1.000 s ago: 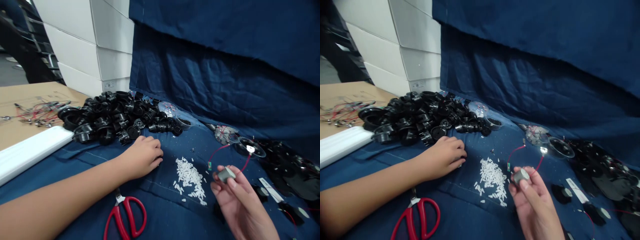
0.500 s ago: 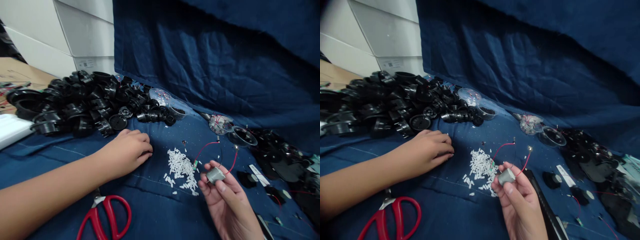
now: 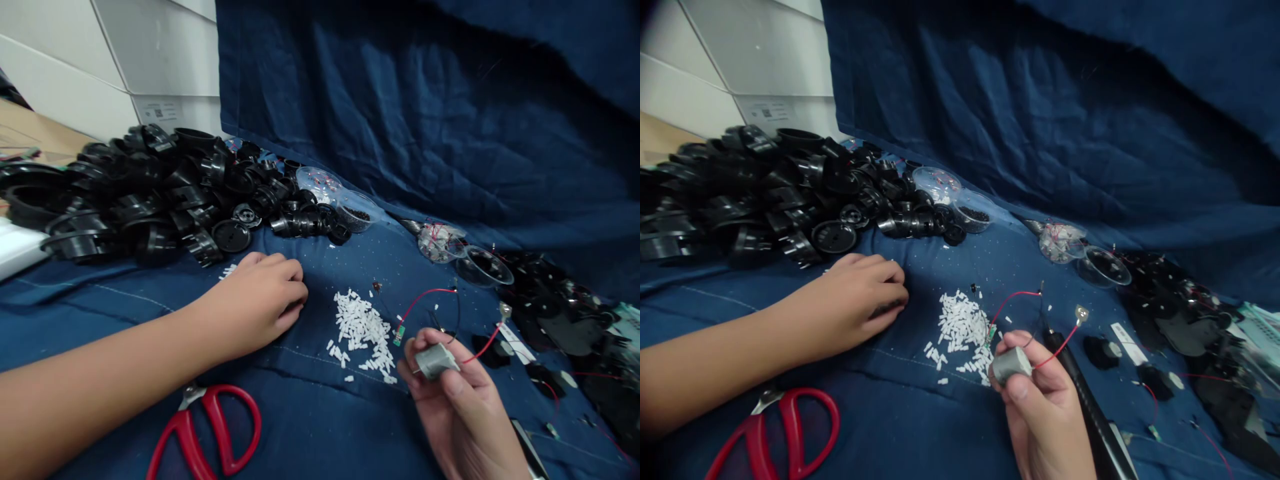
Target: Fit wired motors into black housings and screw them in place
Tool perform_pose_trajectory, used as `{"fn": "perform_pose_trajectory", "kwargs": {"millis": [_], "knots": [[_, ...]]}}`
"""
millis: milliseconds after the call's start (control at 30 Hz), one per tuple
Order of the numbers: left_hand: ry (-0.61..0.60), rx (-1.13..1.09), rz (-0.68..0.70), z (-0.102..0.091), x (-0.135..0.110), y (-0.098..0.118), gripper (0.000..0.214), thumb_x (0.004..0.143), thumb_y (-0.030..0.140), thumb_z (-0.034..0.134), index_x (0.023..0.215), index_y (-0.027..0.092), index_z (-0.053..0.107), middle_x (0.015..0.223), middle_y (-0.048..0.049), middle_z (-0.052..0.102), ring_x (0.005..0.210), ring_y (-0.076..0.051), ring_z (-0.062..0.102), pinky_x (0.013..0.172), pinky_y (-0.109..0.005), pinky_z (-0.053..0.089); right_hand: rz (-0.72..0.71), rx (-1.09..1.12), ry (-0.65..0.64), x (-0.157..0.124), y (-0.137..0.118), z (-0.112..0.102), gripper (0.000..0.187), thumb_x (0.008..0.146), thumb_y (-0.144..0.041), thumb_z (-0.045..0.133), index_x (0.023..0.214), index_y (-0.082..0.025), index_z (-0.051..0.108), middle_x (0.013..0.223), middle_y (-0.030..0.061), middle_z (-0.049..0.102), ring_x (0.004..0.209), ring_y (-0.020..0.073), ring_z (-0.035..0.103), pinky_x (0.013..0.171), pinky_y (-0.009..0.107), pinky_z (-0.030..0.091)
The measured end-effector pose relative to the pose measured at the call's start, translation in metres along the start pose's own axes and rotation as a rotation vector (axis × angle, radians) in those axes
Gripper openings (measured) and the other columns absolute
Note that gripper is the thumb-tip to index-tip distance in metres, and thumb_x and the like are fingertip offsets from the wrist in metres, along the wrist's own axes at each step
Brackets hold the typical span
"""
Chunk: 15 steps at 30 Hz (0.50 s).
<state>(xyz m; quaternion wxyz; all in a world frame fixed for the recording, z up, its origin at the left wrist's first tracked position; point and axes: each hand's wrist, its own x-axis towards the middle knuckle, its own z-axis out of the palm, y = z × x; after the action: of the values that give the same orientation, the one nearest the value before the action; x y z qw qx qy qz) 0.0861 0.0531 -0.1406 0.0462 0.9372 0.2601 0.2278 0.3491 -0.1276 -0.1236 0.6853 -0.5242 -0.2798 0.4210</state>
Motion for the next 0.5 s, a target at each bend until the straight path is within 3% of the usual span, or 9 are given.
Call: {"fn": "perform_pose_trajectory", "kwargs": {"millis": [100,233,400,500], "knots": [[0.029,-0.037,0.036,-0.006,0.003,0.008,0.01,0.094,0.024,0.069,0.086,0.026,0.075,0.096,-0.0029,0.07,0.09,-0.024,0.063,0.079,-0.042,0.041,0.008,-0.014,0.062,0.0,-0.002,0.006,0.048,0.057,-0.044,0.108,0.096,-0.024,0.086,0.084,0.0021,0.072,0.068,0.011,0.062,0.065,0.022,0.061],[0.077,-0.274,0.202,-0.018,0.004,0.03,0.011,0.098,0.02,0.063,0.089,0.024,0.067,0.081,0.0002,0.066,0.081,-0.021,0.055,0.074,-0.038,0.038,0.024,-0.009,-0.053,0.0,-0.003,0.007,0.038,0.072,-0.043,0.101,0.101,-0.025,0.083,0.071,-0.0013,0.062,0.064,0.009,0.054,0.062,0.019,0.052],[-0.051,-0.412,0.22,-0.016,-0.005,0.055,0.01,0.091,0.013,0.065,0.085,0.022,0.064,0.072,0.0021,0.058,0.074,-0.019,0.051,0.069,-0.036,0.034,0.106,-0.011,-0.259,-0.003,0.006,0.0,0.028,0.091,-0.043,0.088,0.112,-0.027,0.079,0.071,-0.0026,0.06,0.062,0.0101,0.054,0.062,0.022,0.049],[-0.149,-0.452,0.22,-0.007,-0.011,0.06,0.013,0.087,0.013,0.07,0.081,0.022,0.062,0.069,0.0038,0.058,0.073,-0.018,0.052,0.07,-0.037,0.033,0.133,-0.074,-0.355,-0.006,0.014,-0.005,0.026,0.095,-0.042,0.085,0.114,-0.028,0.076,0.074,-0.0023,0.063,0.061,0.0103,0.055,0.062,0.023,0.048]]}}
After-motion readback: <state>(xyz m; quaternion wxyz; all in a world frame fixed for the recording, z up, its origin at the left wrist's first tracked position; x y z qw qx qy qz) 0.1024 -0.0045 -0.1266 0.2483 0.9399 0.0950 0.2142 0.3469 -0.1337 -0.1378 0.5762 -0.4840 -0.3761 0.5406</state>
